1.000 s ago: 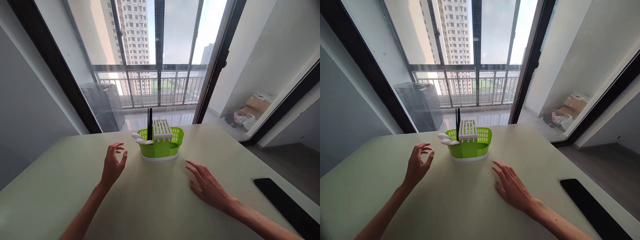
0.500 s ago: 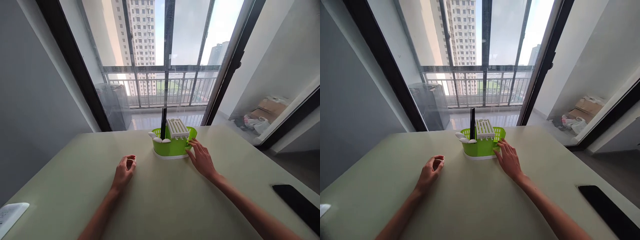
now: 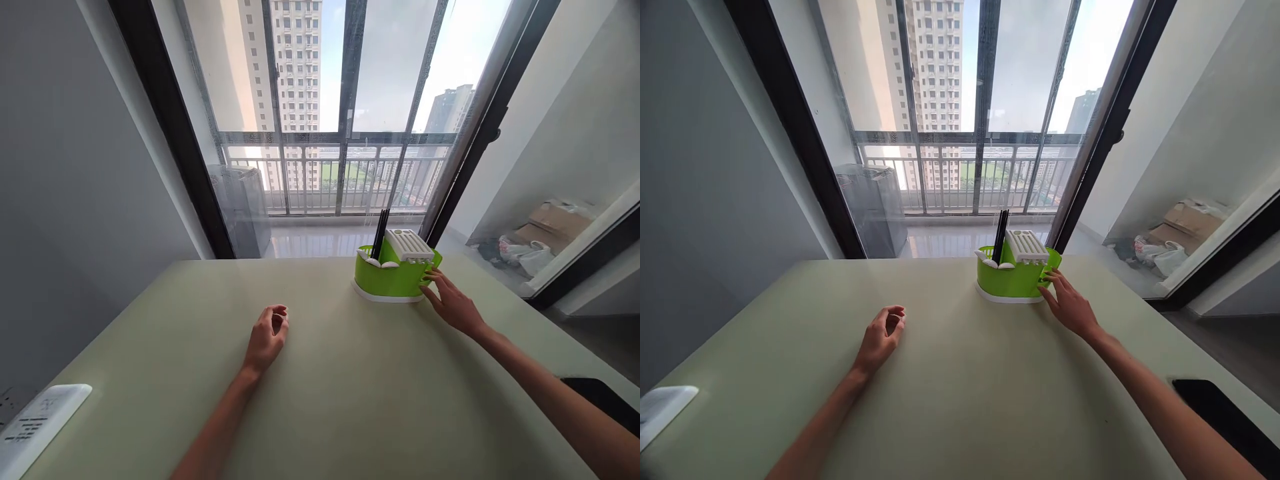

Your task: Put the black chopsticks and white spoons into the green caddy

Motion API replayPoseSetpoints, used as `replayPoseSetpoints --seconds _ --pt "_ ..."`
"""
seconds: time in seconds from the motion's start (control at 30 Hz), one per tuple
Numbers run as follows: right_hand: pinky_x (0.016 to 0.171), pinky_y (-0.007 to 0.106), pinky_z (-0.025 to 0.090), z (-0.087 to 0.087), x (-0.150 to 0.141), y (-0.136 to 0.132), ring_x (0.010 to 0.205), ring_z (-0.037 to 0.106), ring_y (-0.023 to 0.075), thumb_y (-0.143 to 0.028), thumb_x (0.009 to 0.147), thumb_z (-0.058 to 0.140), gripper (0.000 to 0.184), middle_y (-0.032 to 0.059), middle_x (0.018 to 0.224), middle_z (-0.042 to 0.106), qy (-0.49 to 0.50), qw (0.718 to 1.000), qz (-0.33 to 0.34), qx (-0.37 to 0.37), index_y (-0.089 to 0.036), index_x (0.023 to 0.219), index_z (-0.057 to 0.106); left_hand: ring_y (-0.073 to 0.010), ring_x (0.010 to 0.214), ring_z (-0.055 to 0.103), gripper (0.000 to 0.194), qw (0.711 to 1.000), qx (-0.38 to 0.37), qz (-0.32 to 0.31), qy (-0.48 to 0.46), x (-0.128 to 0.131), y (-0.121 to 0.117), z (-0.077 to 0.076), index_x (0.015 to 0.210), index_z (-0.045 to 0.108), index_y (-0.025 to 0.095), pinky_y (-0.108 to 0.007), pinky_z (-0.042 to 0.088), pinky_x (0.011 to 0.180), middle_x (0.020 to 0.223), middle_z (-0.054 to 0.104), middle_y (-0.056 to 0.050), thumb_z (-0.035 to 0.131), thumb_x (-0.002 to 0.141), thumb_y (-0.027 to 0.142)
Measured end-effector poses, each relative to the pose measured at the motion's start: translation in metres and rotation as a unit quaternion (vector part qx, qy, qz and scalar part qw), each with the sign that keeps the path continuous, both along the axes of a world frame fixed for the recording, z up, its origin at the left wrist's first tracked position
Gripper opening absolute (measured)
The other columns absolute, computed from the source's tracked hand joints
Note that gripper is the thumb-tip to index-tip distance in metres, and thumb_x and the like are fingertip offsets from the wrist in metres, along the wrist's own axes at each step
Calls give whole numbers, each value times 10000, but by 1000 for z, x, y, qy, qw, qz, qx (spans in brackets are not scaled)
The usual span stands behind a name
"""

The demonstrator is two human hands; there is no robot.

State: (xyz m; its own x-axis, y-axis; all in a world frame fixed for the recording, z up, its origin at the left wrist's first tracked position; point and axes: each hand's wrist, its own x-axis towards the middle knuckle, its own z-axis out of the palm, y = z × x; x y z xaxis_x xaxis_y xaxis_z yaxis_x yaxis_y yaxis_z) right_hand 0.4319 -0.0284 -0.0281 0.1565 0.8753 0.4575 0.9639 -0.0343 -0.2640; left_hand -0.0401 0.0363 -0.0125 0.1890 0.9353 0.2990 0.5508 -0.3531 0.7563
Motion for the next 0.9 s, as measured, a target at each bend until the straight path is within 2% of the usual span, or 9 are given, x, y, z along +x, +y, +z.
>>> replayPoseSetpoints --seconds 0.13,0.2,0.33,0.43,0.5,0.57,0.67,0.77,0.9 --pt "822 488 601 -2 36 0 1271 604 351 -574 1026 316 454 112 1584 436 -6 999 -32 -40 -258 1276 527 -195 870 706 247 1000 -2 0 3 0 -2 1 1086 620 214 -322 564 743 1043 720 -66 534 924 379" --pt "857 510 592 -4 52 1 1260 608 368 -570 1016 335 473 142 1591 418 1 999 -30 -43 -237 1295 521 -194 864 706 248 1000 -4 -1 6 0 -4 2 1088 619 214 -319 556 732 1039 720 -63 527 928 379" --pt "1000 545 529 -6 54 -5 1358 516 373 -532 989 406 561 182 1633 323 67 997 13 25 -195 1437 387 -197 871 699 240 1000 -4 -4 9 1 -6 4 1082 622 217 -322 544 729 1036 716 -60 525 926 371" --pt "985 521 543 -10 23 -18 1418 436 368 -493 919 528 648 189 1642 279 157 980 -15 121 -198 1465 342 -201 870 696 232 1000 -3 -5 21 1 -6 4 1074 627 226 -321 540 712 1029 718 -56 527 924 372" --pt "919 493 565 -15 -6 -26 1371 485 360 -422 896 545 549 210 1548 414 265 946 -80 170 -204 1383 420 -203 871 698 231 1000 -2 -5 26 1 -6 4 1068 631 232 -318 539 703 1025 721 -54 532 921 380" --pt "842 446 578 -20 -34 -33 1212 618 319 -357 907 496 385 181 1361 600 353 924 -64 136 -232 1270 496 -206 876 700 234 1000 -1 -5 27 2 -6 4 1064 636 233 -316 539 698 1029 725 -57 539 917 388" --pt "771 399 562 -24 -69 -34 1009 688 273 -289 875 464 231 114 1120 718 395 915 -2 80 -244 1059 596 -210 883 701 237 1000 -4 -5 29 2 -7 5 1063 642 232 -320 541 703 1033 732 -59 540 923 395" --pt "687 344 530 -20 -101 -25 838 684 231 -276 850 443 194 66 922 737 421 904 75 19 -231 898 625 -216 858 708 246 999 -14 -4 38 3 -8 8 1039 649 238 -323 537 695 981 746 -48 528 942 429" --pt "604 288 456 -12 -138 -8 636 587 174 -267 806 462 178 7 706 672 443 882 150 -57 -221 778 631 -223 866 712 292 999 -31 -7 35 4 -11 14 1009 655 239 -315 527 723 922 758 -35 507 962 485"
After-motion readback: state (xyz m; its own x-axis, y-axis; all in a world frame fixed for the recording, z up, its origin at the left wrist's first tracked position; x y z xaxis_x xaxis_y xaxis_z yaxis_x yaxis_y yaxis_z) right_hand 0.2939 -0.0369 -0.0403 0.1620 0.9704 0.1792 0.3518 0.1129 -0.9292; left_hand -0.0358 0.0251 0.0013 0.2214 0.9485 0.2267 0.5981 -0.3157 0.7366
